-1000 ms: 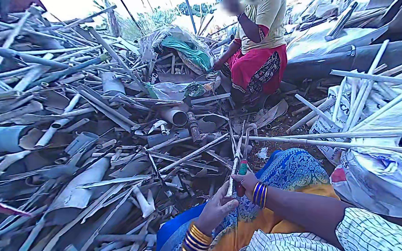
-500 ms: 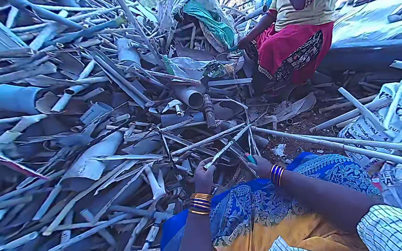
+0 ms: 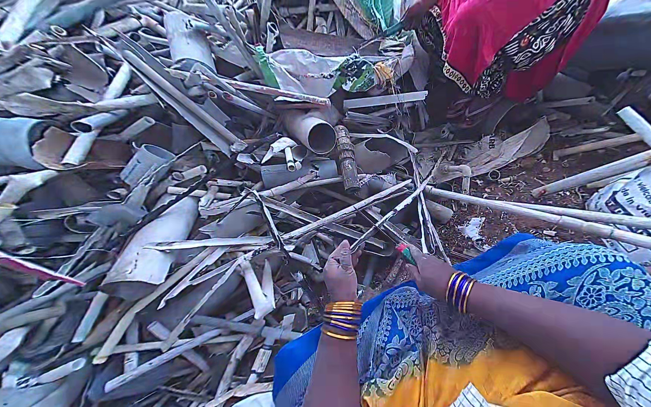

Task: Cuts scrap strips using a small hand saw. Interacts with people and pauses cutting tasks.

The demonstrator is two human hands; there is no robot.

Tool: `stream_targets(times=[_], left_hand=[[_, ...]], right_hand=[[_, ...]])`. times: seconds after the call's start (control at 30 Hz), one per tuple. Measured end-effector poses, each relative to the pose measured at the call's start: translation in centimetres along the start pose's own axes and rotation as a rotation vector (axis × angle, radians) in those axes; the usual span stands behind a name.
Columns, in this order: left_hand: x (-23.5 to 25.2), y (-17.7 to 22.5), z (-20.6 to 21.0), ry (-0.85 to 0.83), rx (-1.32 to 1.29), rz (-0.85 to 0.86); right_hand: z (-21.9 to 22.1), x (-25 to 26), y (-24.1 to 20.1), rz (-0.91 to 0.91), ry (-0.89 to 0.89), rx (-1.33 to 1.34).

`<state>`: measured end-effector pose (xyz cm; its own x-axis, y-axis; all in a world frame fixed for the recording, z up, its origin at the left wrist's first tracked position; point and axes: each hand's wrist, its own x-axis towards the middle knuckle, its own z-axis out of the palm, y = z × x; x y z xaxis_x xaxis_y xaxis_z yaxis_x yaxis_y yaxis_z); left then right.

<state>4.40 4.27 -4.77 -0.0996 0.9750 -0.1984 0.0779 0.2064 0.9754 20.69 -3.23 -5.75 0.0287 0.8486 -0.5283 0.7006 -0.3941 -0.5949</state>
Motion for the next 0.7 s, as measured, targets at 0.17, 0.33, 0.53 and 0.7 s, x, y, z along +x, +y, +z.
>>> stream_targets(times=[0.17,0.33,0.53,0.7], left_hand=[[0.7,-0.7,0.5,0.021,0.129,0.23],[-0.3,-0.9,0.6,0.027,0.326,0.395],[-0.8,-1.2,1.2,0.033,0.335,0.425],[-1.4,-1.5,1.7,0.051,0.147,0.41]], right_hand=[[0.6,-3.4,-1.7,-0.187,-0.077,-0.05],[-1.0,-0.7,0.1,-0.028,-0.03,-0.019],[0.6,-3.4,-0.7,-0.208,-0.042,-0.029],[-1.6,2.7,3.2,0.088,0.056,0.086]])
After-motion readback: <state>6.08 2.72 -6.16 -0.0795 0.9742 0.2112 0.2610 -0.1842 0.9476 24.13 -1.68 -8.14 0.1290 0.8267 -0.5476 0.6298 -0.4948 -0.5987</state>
